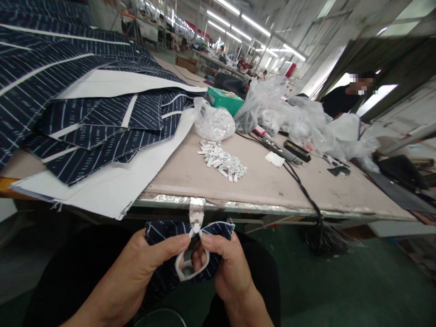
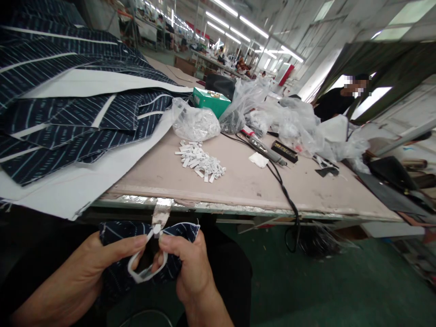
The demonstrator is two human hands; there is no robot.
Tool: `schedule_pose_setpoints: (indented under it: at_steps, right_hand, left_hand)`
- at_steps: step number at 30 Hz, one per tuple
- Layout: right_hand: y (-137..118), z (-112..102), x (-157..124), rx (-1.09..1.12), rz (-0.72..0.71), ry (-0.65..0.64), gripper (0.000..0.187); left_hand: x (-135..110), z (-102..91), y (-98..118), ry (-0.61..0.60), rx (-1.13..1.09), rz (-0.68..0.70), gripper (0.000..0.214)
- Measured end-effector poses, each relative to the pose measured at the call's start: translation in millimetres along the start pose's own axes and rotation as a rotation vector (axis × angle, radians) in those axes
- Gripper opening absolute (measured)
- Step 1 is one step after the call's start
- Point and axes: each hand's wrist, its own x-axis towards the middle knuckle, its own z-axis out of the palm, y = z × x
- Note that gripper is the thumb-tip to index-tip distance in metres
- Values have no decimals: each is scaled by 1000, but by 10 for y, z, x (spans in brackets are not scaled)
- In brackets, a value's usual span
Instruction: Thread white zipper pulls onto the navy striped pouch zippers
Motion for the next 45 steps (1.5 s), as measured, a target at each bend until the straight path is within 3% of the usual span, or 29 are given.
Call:
schedule_pose_setpoints:
  at_steps: [4, 15, 26, 38, 45]
  right_hand:
    - [-3, 6, 16, -6, 14, -16, 29]
    - [11, 9, 31, 37, 1, 7, 26]
    - [-30, 40, 40, 12, 8, -6, 26]
    - [1, 35, 25, 40, -26, -28, 28]
    - [49, 14, 2, 46, -102, -54, 28]
  left_hand:
    - [15, 3, 3, -38, 19, 4, 32]
    - [31, 11, -3, 24, 11, -10, 26]
    - [64, 14, 79, -49, 27, -20, 26]
    - [108, 9, 53, -3, 86, 21, 29]
    - [74, 7, 68, 111, 183, 53, 30]
